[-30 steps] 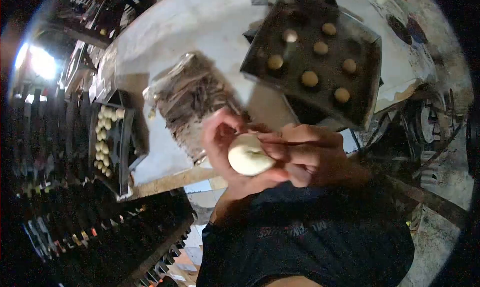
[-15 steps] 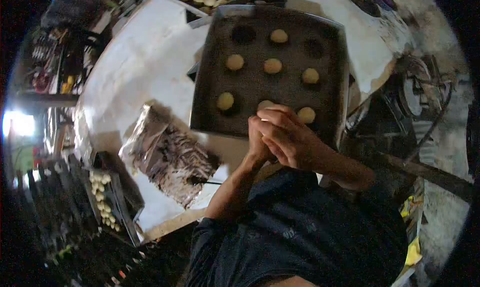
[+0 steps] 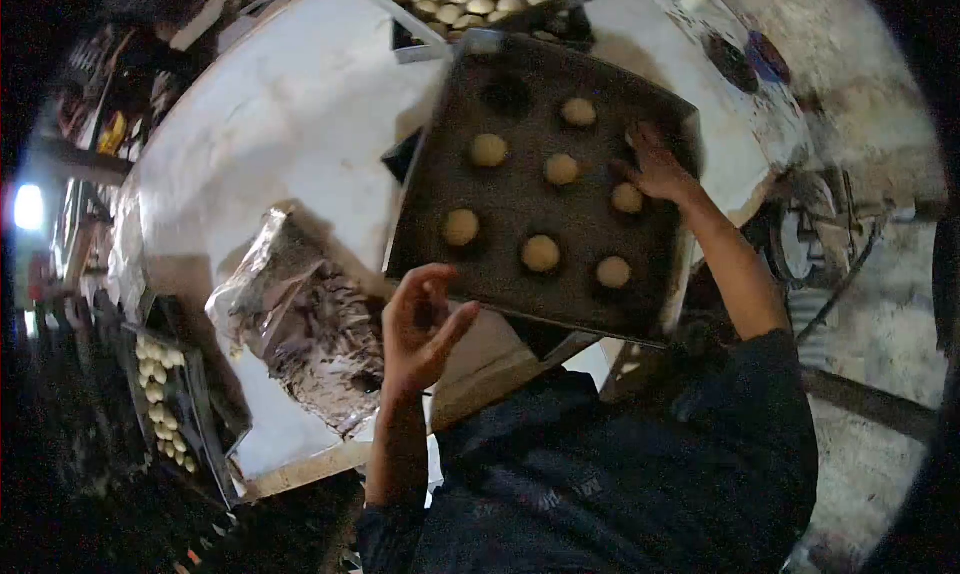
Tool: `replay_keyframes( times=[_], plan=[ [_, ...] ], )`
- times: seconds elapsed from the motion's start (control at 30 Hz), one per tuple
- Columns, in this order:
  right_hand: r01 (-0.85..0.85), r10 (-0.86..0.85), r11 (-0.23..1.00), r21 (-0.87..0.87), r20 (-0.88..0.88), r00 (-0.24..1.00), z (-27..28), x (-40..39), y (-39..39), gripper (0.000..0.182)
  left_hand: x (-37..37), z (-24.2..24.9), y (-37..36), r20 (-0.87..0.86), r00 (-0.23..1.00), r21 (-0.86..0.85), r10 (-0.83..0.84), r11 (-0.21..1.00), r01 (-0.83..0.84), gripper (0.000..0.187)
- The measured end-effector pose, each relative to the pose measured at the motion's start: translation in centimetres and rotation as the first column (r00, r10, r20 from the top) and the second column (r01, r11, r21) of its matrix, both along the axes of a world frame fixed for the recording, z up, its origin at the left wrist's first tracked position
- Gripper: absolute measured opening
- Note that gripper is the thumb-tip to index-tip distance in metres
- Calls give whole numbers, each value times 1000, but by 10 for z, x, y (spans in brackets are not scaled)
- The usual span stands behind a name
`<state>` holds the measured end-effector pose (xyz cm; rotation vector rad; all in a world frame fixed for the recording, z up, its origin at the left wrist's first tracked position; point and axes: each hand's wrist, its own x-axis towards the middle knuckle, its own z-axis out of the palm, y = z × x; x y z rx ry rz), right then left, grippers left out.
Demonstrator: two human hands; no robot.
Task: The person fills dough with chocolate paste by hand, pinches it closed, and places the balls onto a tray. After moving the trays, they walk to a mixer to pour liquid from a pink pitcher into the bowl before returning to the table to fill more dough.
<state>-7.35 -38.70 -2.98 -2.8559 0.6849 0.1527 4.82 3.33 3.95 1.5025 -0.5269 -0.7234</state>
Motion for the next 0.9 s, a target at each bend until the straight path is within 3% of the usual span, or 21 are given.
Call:
replay_keyframes(
  times=[0.07,0.1,0.17,0.23,0.33,0.37,0.4,0.43,0.47,0.5,0.53,0.63,0.67,0.7,0.77,0.83,0.9],
  plan=[
    [44,-41,999,24,-83,996,13,8,20,72,7,-8,47,-28,987,-4,160,987,-160,30],
    [44,-42,999,24,-91,995,13,11,21,70,6,-22,63,-69,962,-119,263,956,-270,26],
    [24,-22,999,-42,46,999,21,10,19,66,12,-28,114,193,936,21,295,952,-304,23],
    [45,7,989,-143,342,940,30,13,15,64,13,-27,168,227,905,50,359,924,-379,21],
    [124,54,969,-212,680,732,48,15,45,62,51,-32,275,446,670,-47,594,763,-645,24],
    [122,65,971,-206,719,692,49,7,69,61,81,-31,329,744,473,27,472,686,-727,19],
    [159,116,941,-299,726,678,44,-5,90,57,113,-48,380,609,400,-209,685,625,-752,17],
    [86,107,972,-220,736,668,52,-9,134,49,140,-38,425,725,237,-189,647,518,-834,9],
    [15,93,990,-137,746,659,59,-12,180,41,155,-12,459,855,235,50,463,377,-925,20],
    [-50,277,935,-350,635,721,71,-11,213,35,183,-12,496,882,297,214,366,251,-944,29],
    [-62,272,939,-338,619,737,69,-11,232,32,216,-23,532,884,377,362,276,106,-926,38],
    [-59,208,963,-264,583,785,66,-15,281,24,337,-113,631,720,640,661,269,17,-751,38],
    [-46,169,974,-220,584,794,71,-15,294,23,346,-103,621,637,655,713,407,13,-701,40],
    [-24,125,984,-176,592,796,79,-15,305,22,371,-140,634,704,659,688,265,-24,-725,41],
    [-20,103,989,-146,585,805,101,-9,333,20,391,-126,605,819,574,573,-13,-32,-819,44],
    [-51,101,994,-97,626,773,115,0,345,15,347,-79,551,877,474,475,-77,-6,-880,43],
    [-135,109,991,-22,727,678,117,9,356,14,318,-56,512,932,345,329,108,137,-934,37]
  ],
)
